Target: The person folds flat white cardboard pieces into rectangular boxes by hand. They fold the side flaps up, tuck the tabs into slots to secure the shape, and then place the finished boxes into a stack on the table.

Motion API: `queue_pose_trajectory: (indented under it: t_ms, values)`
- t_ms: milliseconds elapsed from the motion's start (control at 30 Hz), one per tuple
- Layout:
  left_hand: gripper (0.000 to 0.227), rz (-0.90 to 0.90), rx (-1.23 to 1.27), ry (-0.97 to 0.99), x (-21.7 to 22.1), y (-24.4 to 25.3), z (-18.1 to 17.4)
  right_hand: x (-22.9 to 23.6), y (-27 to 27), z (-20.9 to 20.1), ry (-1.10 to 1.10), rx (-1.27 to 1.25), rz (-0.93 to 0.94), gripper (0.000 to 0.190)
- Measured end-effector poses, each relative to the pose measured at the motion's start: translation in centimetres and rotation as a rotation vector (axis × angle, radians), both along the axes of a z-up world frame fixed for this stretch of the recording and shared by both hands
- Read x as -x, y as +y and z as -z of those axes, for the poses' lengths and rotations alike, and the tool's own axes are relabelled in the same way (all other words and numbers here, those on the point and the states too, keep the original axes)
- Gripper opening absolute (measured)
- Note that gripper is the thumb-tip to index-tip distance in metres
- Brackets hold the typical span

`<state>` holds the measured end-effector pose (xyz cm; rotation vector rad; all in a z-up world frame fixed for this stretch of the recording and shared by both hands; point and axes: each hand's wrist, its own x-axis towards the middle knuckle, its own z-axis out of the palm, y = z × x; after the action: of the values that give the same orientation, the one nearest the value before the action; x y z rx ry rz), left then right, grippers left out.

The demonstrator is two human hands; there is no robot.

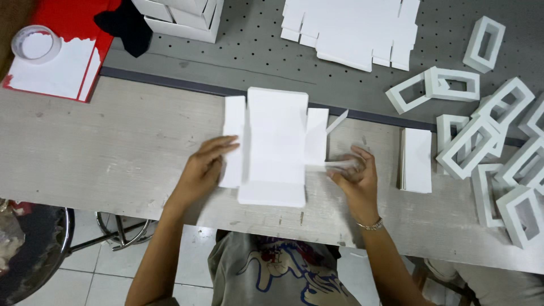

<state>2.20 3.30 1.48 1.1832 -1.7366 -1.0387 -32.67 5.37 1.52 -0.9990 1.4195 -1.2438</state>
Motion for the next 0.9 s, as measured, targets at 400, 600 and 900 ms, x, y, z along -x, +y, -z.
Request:
queue_pose_trajectory:
  t_ms: [400, 600, 900]
  values:
    - [0.058, 0.372, 0.089, -0.313, -0.1, 0.1, -2.3, 2.4, 0.2, 1.4, 0.845, 0.608, -0.471, 0.037]
    - [0.081, 0.428, 0.140, -0.319, -0.5, 0.4, -0.8, 3.4, -0.4, 3.5, 0.710, 0.536, -0.408, 0.010]
    - [0.042, 0.071, 0.530, -0.114, 1.4, 0.1, 1.0, 3.4, -0.9, 1.7, 0.427, 0.443, -0.260, 0.007]
